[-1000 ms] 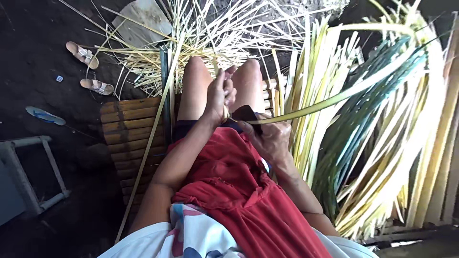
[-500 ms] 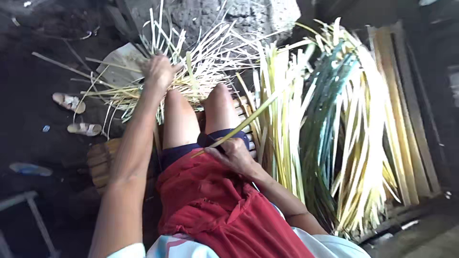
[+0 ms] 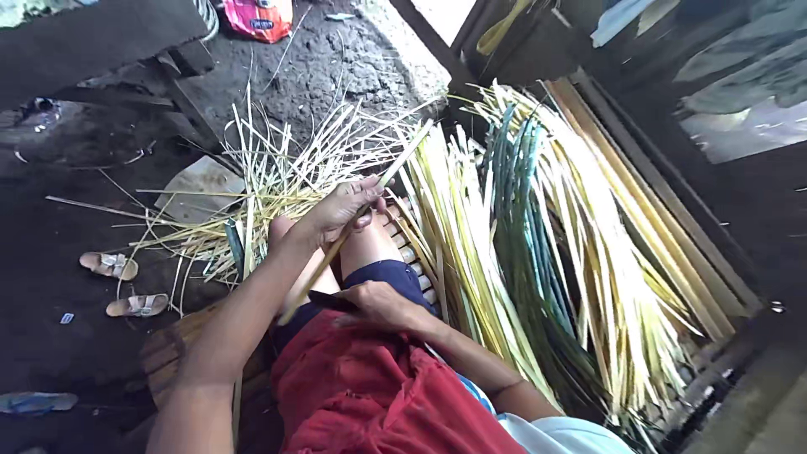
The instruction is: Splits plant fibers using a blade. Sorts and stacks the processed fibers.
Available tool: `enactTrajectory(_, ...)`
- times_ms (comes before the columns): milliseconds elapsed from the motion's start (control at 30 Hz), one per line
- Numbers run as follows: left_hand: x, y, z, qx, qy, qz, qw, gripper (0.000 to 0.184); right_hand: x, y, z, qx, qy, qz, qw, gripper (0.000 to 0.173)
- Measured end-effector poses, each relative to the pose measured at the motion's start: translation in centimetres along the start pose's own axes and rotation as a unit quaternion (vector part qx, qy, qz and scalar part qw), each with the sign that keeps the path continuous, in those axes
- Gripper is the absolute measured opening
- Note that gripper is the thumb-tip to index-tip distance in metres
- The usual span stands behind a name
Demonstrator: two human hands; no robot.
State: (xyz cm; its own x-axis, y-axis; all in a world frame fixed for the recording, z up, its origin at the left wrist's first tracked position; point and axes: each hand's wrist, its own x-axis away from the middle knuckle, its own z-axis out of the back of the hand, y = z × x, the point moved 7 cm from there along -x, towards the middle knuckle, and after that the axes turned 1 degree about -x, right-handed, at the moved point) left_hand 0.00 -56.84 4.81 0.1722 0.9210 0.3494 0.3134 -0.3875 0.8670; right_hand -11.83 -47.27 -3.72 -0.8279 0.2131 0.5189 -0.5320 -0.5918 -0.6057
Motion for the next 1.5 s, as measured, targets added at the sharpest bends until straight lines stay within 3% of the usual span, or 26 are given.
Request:
enactTrajectory(67, 2.5, 0.2, 1.7, -0.172, 0.014, -0.020, 0.985, 0.035, 2.5, 1.3, 4.0, -0.003, 0.072, -0.006, 0.997, 0.041)
enactTrajectory(133, 6.2, -1.3, 4.2, -0.315, 0.020, -0.034, 0.948, 0.034, 6.1, 2.3, 10.1, -0.016, 0.273, 0.022, 0.962, 0.025)
enactTrajectory(200, 10.5, -3.2, 6.1, -0.351, 0.014, -0.039, 0.936, 0.030, 9.3, 2.5, 15.6, 0.006, 0.423, 0.044, 0.905, 0.026)
enactTrajectory(233, 12.5, -4.1, 6.5, -0.348, 0.014, -0.039, 0.936, 0.027, 10.2, 2.2, 17.6, 0.045, 0.454, 0.047, 0.889, 0.029)
enactTrajectory(267, 14.3, -4.9, 6.8, -0.342, 0.011, -0.038, 0.939, 0.026, 10.3, 1.9, 18.9, 0.078, 0.447, 0.050, 0.890, 0.030)
enactTrajectory(367, 18.5, -6.7, 7.6, -0.322, 0.029, -0.037, 0.946, 0.027, 7.6, 2.1, 20.3, 0.109, 0.326, 0.053, 0.938, 0.025)
enactTrajectory(467, 22.1, -7.9, 10.9, -0.375, 0.125, -0.037, 0.918, 0.031, 5.6, 3.7, 19.8, 0.122, 0.183, 0.001, 0.975, 0.035)
enactTrajectory(533, 24.4, -9.2, 14.3, -0.418, 0.220, -0.013, 0.881, 0.032, 6.6, 3.7, 19.9, 0.140, 0.140, 0.007, 0.980, 0.033)
enactTrajectory(667, 25.9, -9.9, 18.8, -0.408, 0.349, -0.011, 0.844, 0.032, 11.5, 2.5, 21.1, 0.219, 0.169, 0.021, 0.961, 0.011)
enactTrajectory(767, 23.4, -5.8, 16.8, -0.484, 0.364, -0.104, 0.789, 0.031, 16.2, 0.2, 22.1, 0.284, 0.253, -0.074, 0.922, 0.013)
enactTrajectory(833, 21.7, -2.3, 14.6, -0.542, 0.364, -0.149, 0.743, 0.053, 20.3, 0.5, 22.7, 0.295, 0.319, -0.170, 0.884, 0.021)
enactTrajectory(900, 21.0, 0.6, 13.9, -0.523, 0.397, -0.179, 0.732, 0.072, 24.1, 3.1, 22.2, 0.255, 0.362, -0.254, 0.860, 0.034)
enactTrajectory(967, 20.7, 1.3, 15.4, -0.461, 0.437, -0.183, 0.751, 0.069, 26.8, 7.4, 20.3, 0.214, 0.366, -0.301, 0.854, 0.052)
enactTrajectory(1033, 19.9, -0.3, 18.2, -0.420, 0.447, -0.129, 0.779, 0.056, 27.7, 10.4, 17.4, 0.161, 0.350, -0.334, 0.860, 0.059)
enactTrajectory(1133, 17.1, -5.6, 22.4, -0.410, 0.441, -0.021, 0.798, 0.042, 27.7, 12.5, 12.2, 0.129, 0.337, -0.399, 0.843, 0.054)
enactTrajectory(1267, 11.6, -11.6, 25.2, -0.405, 0.416, 0.025, 0.814, 0.038, 27.7, 17.0, 4.8, 0.123, 0.325, -0.477, 0.807, 0.042)
enactTrajectory(1400, 5.7, -14.0, 26.1, -0.435, 0.373, 0.113, 0.812, 0.045, 28.1, 18.1, 0.3, 0.047, 0.272, -0.561, 0.781, 0.034)
enactTrajectory(1500, 3.4, -15.4, 26.6, -0.463, 0.336, 0.187, 0.798, 0.051, 29.0, 17.4, -0.7, 0.024, 0.294, -0.562, 0.773, 0.035)
